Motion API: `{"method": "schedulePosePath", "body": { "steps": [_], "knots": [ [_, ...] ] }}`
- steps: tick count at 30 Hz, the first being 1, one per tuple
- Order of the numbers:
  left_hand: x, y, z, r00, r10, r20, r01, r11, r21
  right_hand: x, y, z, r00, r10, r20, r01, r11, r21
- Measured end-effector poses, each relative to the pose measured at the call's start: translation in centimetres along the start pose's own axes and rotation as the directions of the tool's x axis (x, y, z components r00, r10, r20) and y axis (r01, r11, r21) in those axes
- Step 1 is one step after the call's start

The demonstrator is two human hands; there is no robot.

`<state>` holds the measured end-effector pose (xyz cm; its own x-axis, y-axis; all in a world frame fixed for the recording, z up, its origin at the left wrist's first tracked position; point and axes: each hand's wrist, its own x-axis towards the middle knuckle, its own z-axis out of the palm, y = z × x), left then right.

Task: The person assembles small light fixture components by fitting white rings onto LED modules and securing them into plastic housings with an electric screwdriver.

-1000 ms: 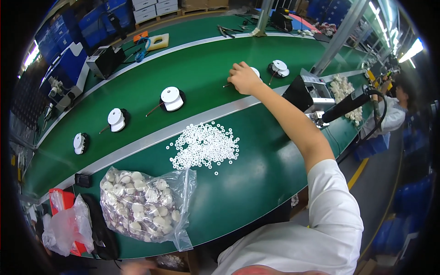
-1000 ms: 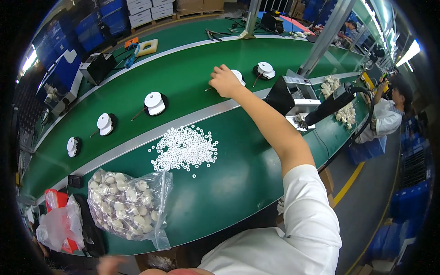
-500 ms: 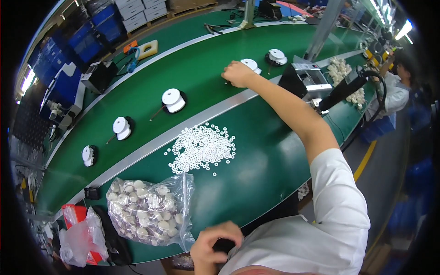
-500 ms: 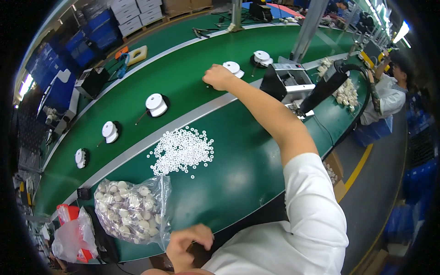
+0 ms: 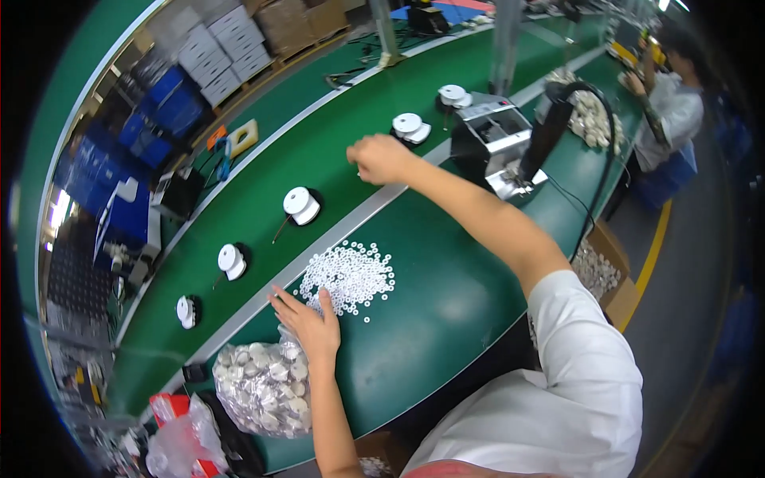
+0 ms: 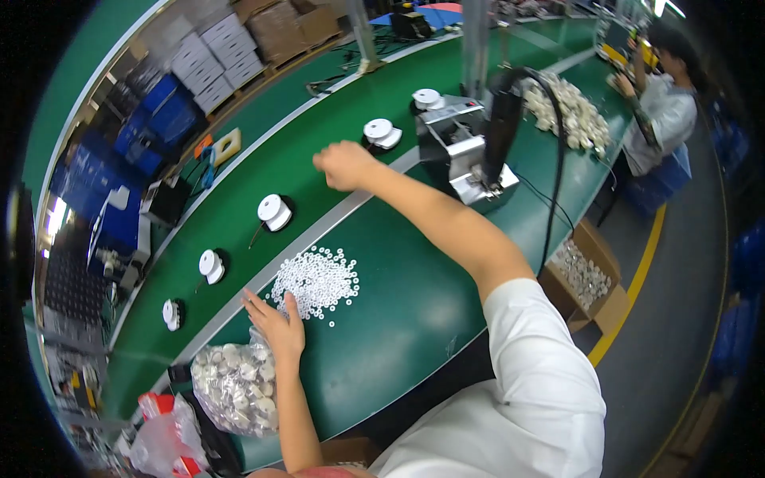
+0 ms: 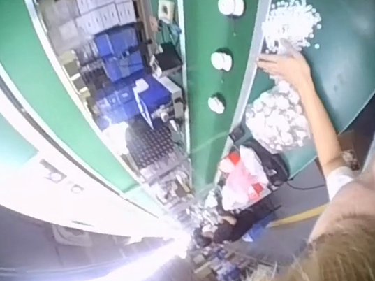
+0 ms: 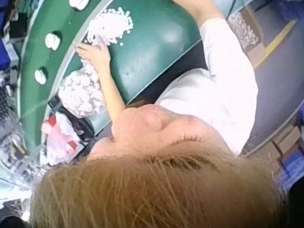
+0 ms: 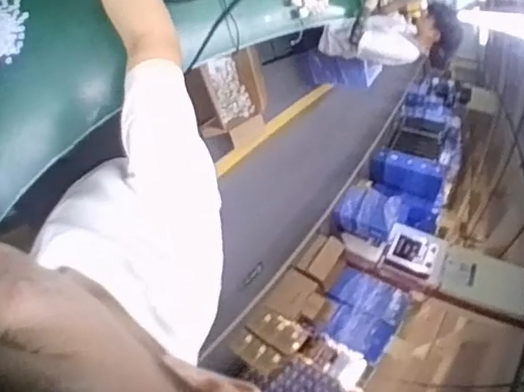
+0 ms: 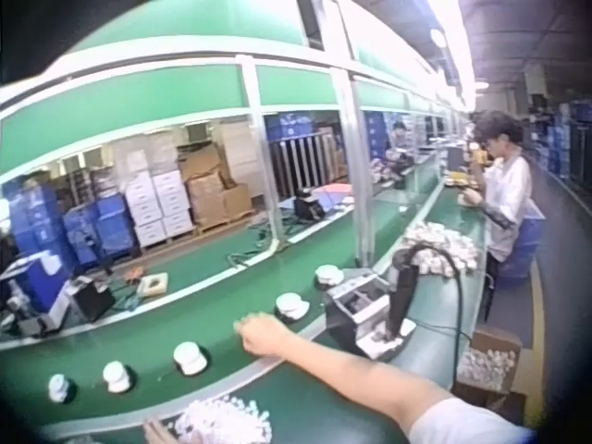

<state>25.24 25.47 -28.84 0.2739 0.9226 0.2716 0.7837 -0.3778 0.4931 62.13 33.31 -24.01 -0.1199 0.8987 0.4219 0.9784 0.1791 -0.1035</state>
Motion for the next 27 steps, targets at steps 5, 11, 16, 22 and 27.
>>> {"method": "schedulePosePath", "body": {
  "steps": [5, 11, 16, 22, 27],
  "knots": [
    [0.4, -0.7, 1.7, 0.999, -0.042, -0.033, 0.045, 0.996, 0.074, 1.2, 5.9, -2.6, 0.975, 0.220, 0.017, -0.221, 0.970, 0.098],
    [0.6, 1.6, 1.1, 0.990, 0.123, 0.074, -0.113, 0.984, -0.136, 0.0, 5.1, 2.0, 0.963, 0.027, 0.267, -0.025, 1.000, -0.011],
    [0.1, 1.3, 0.9, 0.980, 0.200, 0.002, -0.196, 0.964, -0.178, -0.9, 3.3, 3.3, 0.979, -0.086, 0.187, 0.117, 0.981, -0.157],
    [-0.1, 1.4, 1.3, 0.972, 0.231, 0.029, -0.232, 0.973, 0.017, 0.0, 2.1, 3.3, 0.900, -0.180, 0.396, 0.326, 0.882, -0.340],
    [0.7, -1.6, 5.1, 0.829, 0.391, -0.400, -0.392, 0.916, 0.082, 0.2, 1.5, 5.3, 0.943, -0.071, 0.325, 0.199, 0.904, -0.378]
  ]
}}
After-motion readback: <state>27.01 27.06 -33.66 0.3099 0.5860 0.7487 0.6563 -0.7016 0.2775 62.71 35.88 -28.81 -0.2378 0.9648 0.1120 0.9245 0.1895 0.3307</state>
